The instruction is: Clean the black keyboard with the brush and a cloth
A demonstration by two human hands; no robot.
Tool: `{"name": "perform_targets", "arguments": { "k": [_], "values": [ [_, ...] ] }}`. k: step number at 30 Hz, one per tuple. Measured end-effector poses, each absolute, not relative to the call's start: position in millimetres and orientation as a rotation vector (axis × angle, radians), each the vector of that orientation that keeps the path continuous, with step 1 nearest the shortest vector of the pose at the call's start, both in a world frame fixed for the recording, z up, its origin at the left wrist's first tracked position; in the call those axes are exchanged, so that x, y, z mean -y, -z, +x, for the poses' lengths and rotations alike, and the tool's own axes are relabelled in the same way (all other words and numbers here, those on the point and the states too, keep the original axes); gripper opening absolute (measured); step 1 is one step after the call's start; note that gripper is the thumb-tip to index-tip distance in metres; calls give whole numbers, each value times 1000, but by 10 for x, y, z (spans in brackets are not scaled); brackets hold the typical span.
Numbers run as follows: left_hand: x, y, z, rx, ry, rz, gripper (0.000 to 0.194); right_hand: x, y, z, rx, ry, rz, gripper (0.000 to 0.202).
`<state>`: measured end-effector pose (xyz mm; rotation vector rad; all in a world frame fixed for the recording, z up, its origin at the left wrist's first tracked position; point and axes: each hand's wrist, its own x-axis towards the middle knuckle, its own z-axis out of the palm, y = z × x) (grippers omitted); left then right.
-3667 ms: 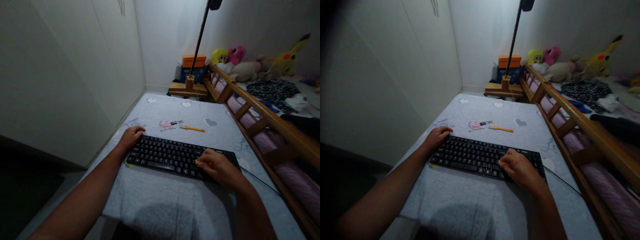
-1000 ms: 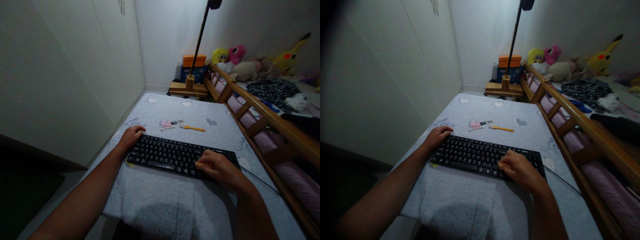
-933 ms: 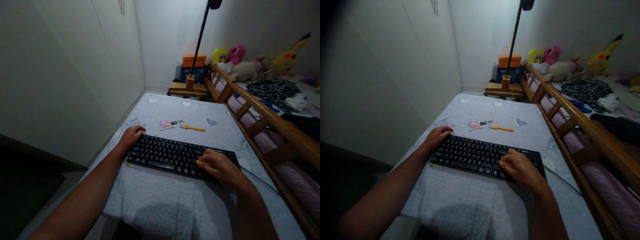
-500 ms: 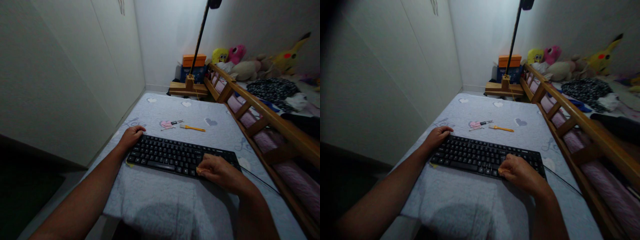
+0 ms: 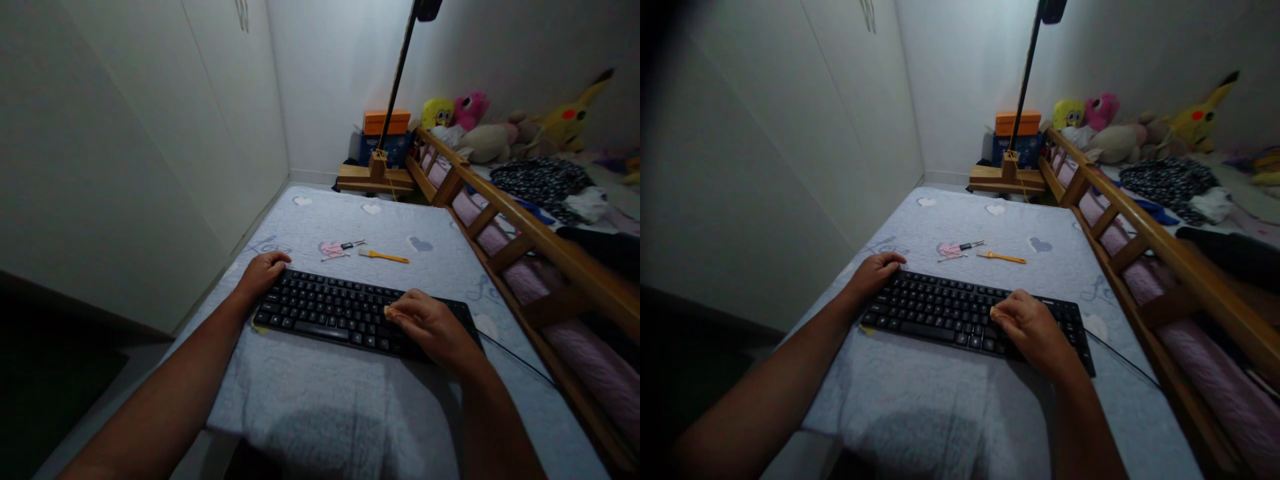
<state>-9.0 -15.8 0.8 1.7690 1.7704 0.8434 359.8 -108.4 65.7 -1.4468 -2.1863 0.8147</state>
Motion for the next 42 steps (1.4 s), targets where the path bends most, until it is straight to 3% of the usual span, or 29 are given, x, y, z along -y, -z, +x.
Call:
{"name": "perform_targets", "arguments": {
  "k": [13, 42],
  "values": [
    [164, 6, -99, -1762, -842, 1758, 40, 977, -407, 3458, 2194, -509, -1542, 20],
    [161, 20, -91, -1778, -836, 1758, 39, 1138, -674, 3495, 2436, -1167, -1323, 18]
  ]
}}
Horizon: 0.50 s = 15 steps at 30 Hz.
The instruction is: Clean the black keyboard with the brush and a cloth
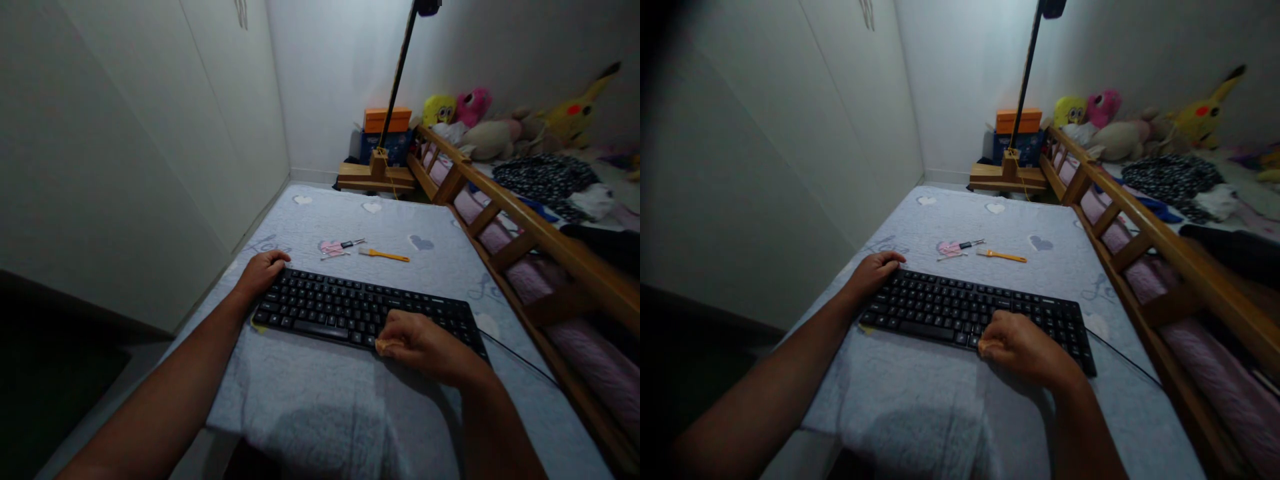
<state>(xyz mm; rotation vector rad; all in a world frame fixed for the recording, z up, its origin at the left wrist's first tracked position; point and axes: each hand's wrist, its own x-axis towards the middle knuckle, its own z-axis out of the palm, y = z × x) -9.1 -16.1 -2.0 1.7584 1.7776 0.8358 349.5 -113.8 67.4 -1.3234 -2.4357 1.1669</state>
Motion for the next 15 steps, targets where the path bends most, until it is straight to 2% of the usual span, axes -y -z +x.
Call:
{"name": "perform_targets", "arguments": {
  "k": [15],
  "values": [
    [166, -9, -87, -1774, -854, 1769, 37, 1014, -414, 3380, 2125, -707, -1401, 18]
  ]
}}
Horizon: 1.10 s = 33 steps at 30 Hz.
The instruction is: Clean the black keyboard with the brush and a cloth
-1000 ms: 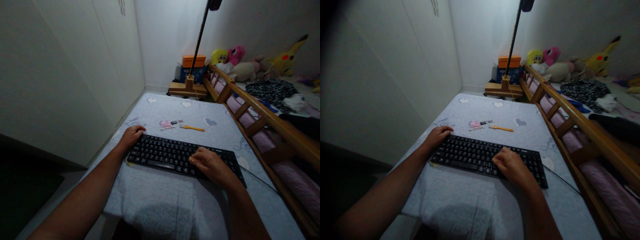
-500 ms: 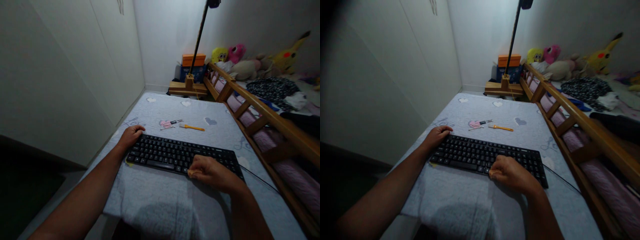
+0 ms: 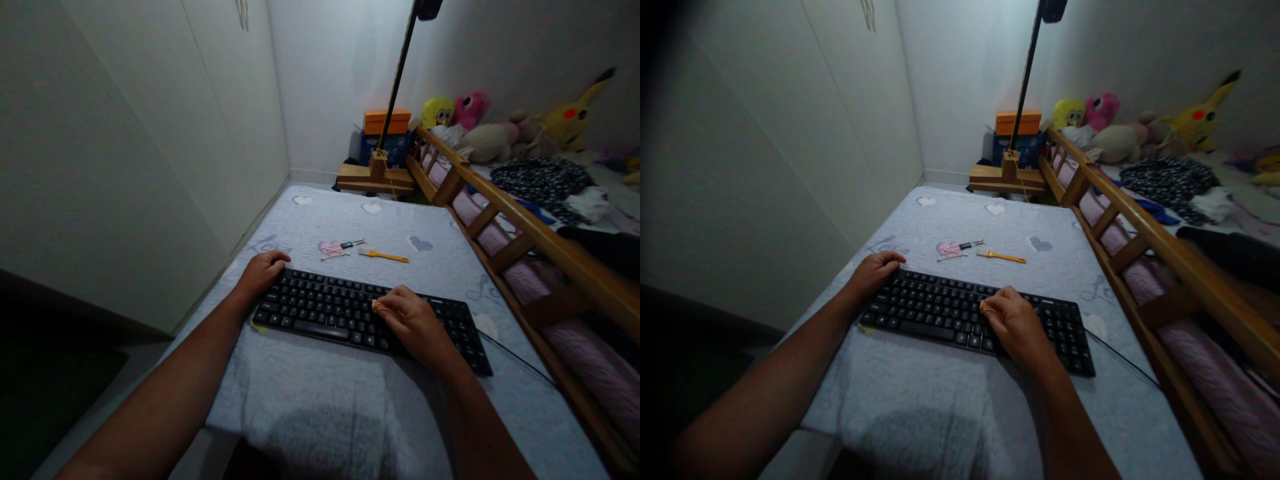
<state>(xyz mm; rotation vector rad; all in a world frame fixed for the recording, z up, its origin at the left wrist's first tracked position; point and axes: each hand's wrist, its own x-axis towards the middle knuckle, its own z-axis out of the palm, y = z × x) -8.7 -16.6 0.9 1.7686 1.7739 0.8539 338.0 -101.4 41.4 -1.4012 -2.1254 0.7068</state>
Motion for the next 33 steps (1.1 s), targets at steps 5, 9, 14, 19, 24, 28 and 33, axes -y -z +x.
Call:
{"name": "perform_targets", "arguments": {
  "k": [5, 9, 14, 19, 24, 28, 33],
  "values": [
    [169, 0, -92, -1781, -848, 1768, 37, 997, -382, 3370, 2186, -646, -1435, 20],
    [168, 7, -95, -1788, -840, 1767, 38, 1004, -420, 3383, 2231, -671, -1410, 20],
    [167, 2, -87, -1776, -860, 1765, 37, 1033, -488, 3404, 2271, -763, -1413, 18],
    [165, 13, -97, -1769, -853, 1769, 38, 1040, -494, 3442, 2288, -828, -1380, 19],
    [169, 16, -97, -1778, -848, 1753, 37, 1050, -519, 3458, 2294, -891, -1357, 18],
    [173, -4, -83, -1771, -865, 1753, 35, 1059, -544, 3459, 2293, -964, -1317, 19],
    [178, -16, -79, -1774, -864, 1748, 36, 1034, -513, 3480, 2145, -851, -1389, 21]
  ]
}}
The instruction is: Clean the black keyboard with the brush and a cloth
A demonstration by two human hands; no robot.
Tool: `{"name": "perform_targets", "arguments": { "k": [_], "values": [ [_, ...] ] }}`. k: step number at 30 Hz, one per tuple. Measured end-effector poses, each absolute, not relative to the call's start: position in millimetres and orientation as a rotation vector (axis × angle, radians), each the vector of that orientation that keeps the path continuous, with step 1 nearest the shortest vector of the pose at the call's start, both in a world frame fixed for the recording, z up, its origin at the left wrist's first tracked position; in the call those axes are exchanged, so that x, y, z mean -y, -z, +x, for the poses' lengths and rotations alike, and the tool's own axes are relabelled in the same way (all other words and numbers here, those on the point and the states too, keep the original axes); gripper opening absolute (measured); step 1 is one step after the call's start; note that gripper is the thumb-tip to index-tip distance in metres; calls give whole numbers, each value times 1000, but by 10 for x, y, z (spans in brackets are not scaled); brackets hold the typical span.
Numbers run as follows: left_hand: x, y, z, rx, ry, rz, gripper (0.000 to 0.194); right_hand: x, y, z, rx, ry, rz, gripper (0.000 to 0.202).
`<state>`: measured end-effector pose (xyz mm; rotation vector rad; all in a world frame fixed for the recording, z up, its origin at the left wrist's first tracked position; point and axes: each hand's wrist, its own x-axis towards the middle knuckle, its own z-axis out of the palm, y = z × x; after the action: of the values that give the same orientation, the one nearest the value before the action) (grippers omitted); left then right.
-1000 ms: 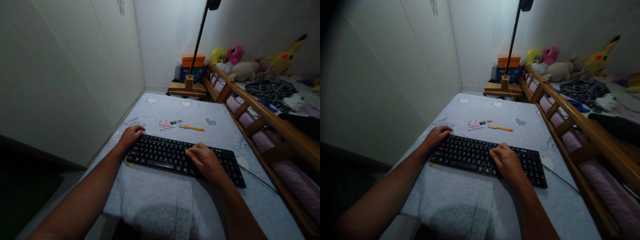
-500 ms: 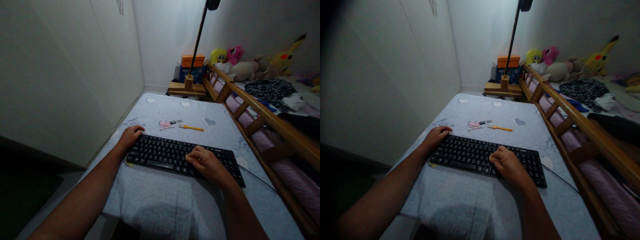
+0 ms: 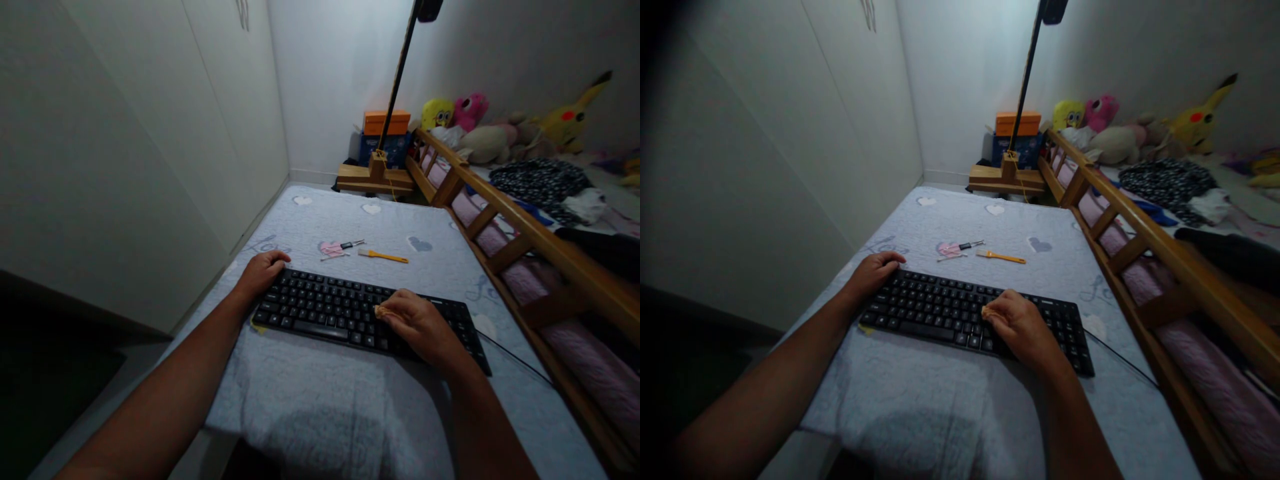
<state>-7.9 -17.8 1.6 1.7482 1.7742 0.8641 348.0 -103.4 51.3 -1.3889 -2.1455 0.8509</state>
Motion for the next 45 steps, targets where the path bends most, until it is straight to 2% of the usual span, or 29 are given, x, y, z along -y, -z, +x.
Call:
{"name": "perform_targets", "arguments": {
  "k": [12, 23, 34, 45],
  "values": [
    [181, -22, -82, -1781, -848, 1768, 36, 1038, -499, 3486, 2271, -824, -1418, 21],
    [169, -2, -87, -1765, -864, 1767, 36, 1073, -567, 3468, 2244, -933, -1332, 16],
    [169, -5, -83, -1779, -849, 1751, 37, 1009, -430, 3338, 2064, -588, -1390, 18],
    [171, -20, -77, -1791, -846, 1769, 38, 977, -303, 3312, 2190, -493, -1451, 18]
  ]
}}
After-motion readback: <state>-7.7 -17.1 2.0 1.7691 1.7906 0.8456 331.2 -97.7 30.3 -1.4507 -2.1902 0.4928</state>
